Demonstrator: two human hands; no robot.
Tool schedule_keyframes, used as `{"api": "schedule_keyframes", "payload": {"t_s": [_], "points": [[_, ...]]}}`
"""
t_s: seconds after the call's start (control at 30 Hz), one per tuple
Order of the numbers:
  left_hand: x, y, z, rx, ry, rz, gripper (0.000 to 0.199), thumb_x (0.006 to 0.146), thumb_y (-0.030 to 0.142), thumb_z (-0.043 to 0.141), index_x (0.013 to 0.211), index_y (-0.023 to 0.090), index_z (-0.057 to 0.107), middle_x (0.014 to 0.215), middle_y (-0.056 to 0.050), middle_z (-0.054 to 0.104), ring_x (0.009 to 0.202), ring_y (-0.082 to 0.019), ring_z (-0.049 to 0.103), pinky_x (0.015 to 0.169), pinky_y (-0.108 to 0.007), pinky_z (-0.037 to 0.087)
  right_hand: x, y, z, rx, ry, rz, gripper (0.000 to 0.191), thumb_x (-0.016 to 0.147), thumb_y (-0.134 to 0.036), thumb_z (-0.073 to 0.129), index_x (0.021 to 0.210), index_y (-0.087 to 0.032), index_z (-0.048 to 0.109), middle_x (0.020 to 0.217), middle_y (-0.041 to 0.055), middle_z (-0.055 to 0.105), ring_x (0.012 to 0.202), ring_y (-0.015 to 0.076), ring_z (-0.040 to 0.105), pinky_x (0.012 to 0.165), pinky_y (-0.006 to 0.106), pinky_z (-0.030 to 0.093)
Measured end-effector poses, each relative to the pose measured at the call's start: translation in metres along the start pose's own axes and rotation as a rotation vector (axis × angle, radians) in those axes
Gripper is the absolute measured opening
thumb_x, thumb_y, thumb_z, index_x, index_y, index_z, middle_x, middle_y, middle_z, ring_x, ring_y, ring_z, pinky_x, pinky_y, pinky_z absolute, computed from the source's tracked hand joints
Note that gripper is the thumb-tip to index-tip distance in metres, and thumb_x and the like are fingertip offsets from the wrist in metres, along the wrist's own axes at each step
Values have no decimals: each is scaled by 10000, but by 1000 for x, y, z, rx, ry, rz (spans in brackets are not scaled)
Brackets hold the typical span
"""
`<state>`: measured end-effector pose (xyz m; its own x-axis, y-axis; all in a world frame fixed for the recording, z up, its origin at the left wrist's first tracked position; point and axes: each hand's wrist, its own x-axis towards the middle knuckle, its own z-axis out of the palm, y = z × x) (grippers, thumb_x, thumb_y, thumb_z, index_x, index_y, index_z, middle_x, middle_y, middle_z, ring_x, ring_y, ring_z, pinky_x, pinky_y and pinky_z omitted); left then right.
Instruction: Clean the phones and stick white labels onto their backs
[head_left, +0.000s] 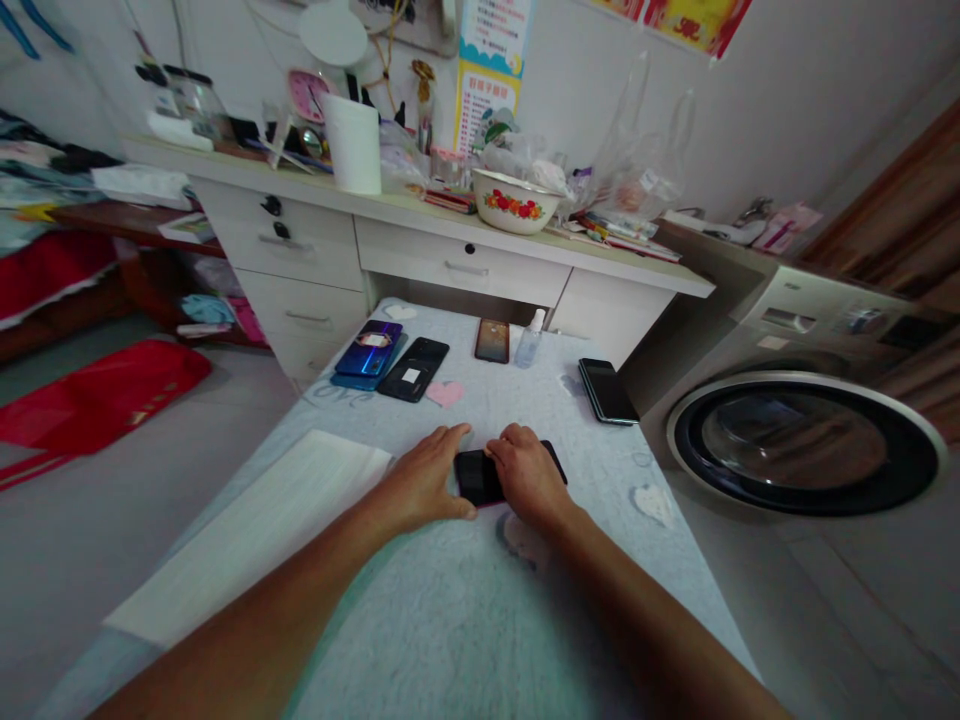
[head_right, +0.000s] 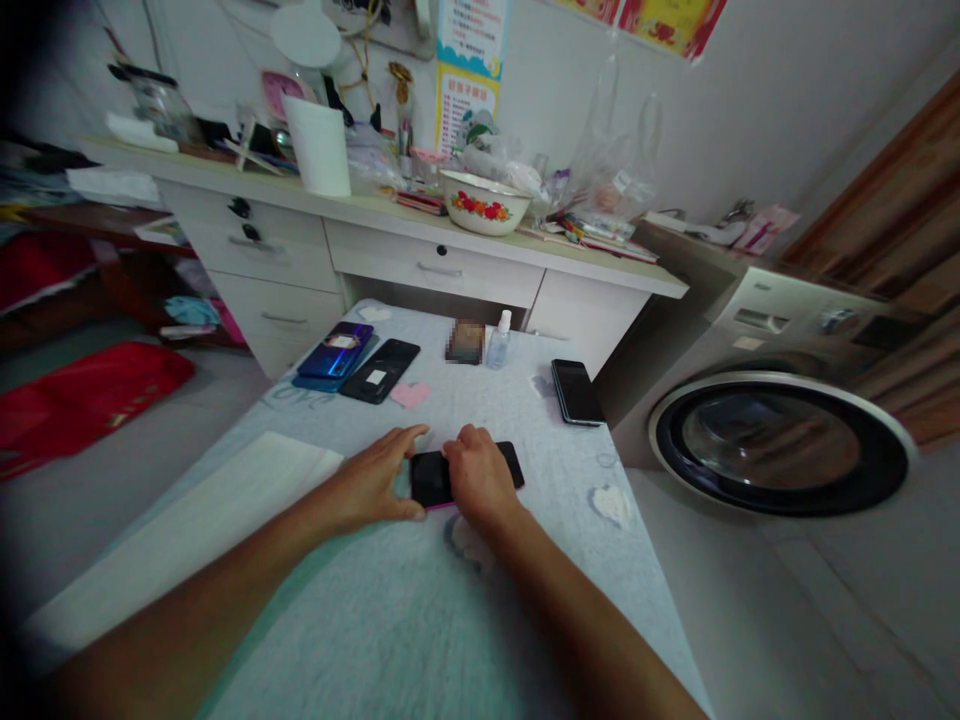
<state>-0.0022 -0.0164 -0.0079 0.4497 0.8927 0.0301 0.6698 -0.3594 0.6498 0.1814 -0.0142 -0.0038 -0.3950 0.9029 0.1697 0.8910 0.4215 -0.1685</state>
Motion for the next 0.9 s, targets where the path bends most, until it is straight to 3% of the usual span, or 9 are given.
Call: {"api": "schedule_keyframes", "payload": {"t_s": [0.4,0.67,0.9], "points": [[1,-3,3,-49,49,0,1094,506,333,819,1418,189,232,1294,-139,472,1209,-319,483,1006,-450,400,12,-20,11,104,16,-66,231,916,-193,477,973,-206,701,926,64,591,888,191,490,791,281,384],[4,-3,5,62,91,-48,1198,463,388,828,1443,205,165,1149,-107,532,1104,-348,522,946,-505,407,7,-11,7,120,-34,-158,227,923,-220,485,992,-233,701,971,62,582,886,178,493,774,269,390],[3,-1,1,95,38,-82,1211,458,394,815,1447,174,151,1198,-136,517,1128,-354,502,953,-489,398,-1,-8,1,171,-60,-188,247,927,-211,480,1002,-265,709,960,49,586,880,167,497,769,256,383]]}}
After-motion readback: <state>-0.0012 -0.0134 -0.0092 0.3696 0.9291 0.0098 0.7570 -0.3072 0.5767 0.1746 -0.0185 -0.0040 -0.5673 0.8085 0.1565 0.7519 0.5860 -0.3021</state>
